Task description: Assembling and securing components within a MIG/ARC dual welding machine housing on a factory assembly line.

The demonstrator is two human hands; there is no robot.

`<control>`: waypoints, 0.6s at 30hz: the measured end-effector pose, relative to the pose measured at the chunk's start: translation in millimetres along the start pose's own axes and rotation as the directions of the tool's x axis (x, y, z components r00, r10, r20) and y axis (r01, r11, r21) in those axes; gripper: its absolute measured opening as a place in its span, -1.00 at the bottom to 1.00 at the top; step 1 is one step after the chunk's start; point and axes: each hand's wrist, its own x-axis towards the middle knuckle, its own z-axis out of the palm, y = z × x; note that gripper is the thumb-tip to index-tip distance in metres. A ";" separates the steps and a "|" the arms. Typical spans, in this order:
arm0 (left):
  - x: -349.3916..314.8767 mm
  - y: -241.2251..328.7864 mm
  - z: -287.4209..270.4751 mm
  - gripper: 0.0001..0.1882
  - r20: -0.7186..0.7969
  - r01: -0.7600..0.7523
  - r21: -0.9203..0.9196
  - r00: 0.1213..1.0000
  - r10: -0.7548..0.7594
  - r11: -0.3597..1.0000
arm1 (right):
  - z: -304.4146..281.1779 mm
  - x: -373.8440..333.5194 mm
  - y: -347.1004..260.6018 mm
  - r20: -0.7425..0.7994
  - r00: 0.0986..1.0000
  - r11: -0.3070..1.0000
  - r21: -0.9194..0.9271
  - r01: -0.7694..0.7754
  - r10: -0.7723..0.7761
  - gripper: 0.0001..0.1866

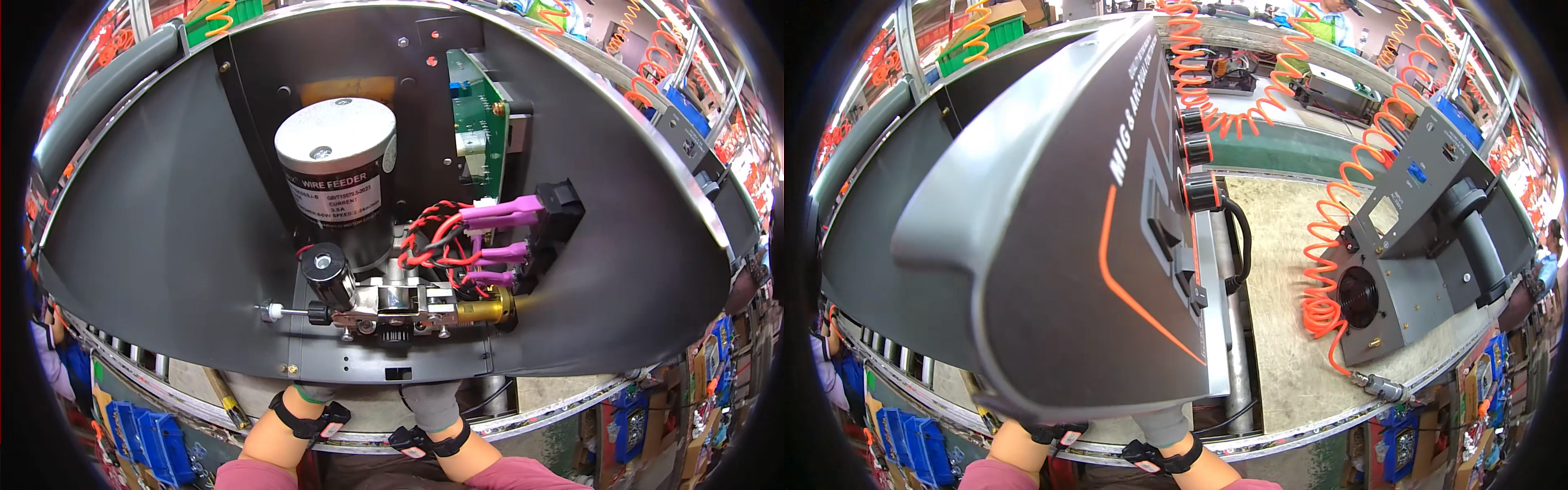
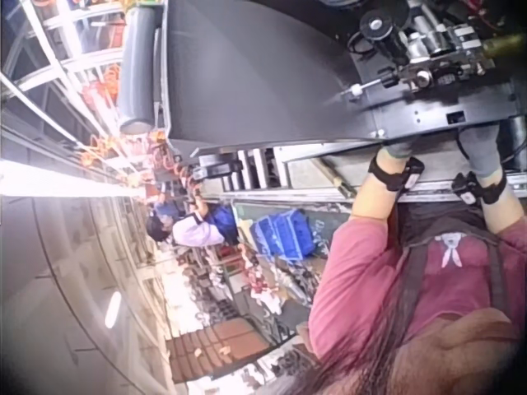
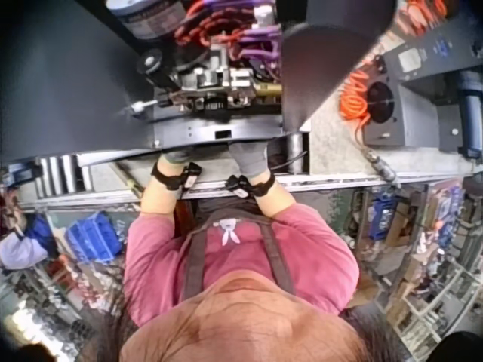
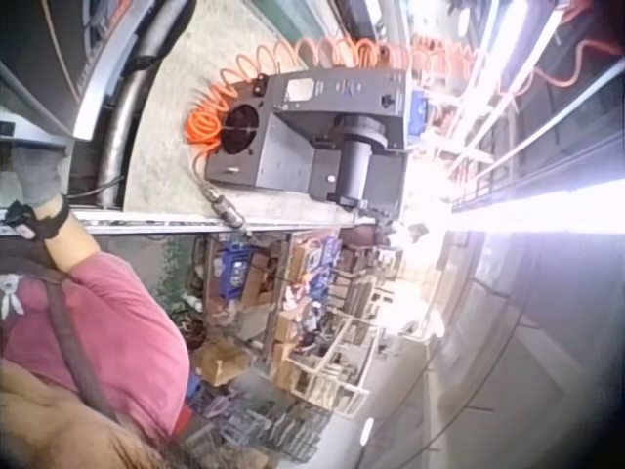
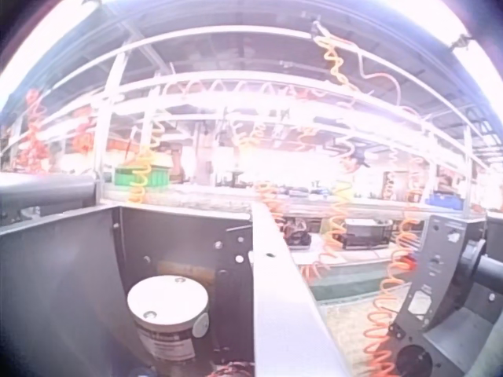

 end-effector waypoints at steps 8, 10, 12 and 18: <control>15.5 8.9 12.6 -0.73 -0.039 -0.017 -0.422 0.999 0.000 0.906 | -0.1 1.0 10.8 0.020 1.000 0.992 0.126 0.021 -0.023 -0.74; 17.8 8.5 18.7 -0.74 -0.050 -0.023 -0.515 0.999 -0.003 0.857 | 6.1 -6.6 16.1 0.001 0.998 0.967 0.247 -0.060 0.061 -0.69; 15.3 8.1 17.7 -0.74 -0.070 -0.028 -0.598 0.997 -0.017 0.801 | 3.3 4.0 13.8 -0.024 0.997 0.956 0.286 -0.065 0.076 -0.73; 6.3 -14.8 -16.2 -0.71 0.230 -0.426 0.698 0.895 0.383 0.575 | 7.7 -0.9 10.8 0.016 0.989 0.967 0.209 -0.147 0.146 -0.87</control>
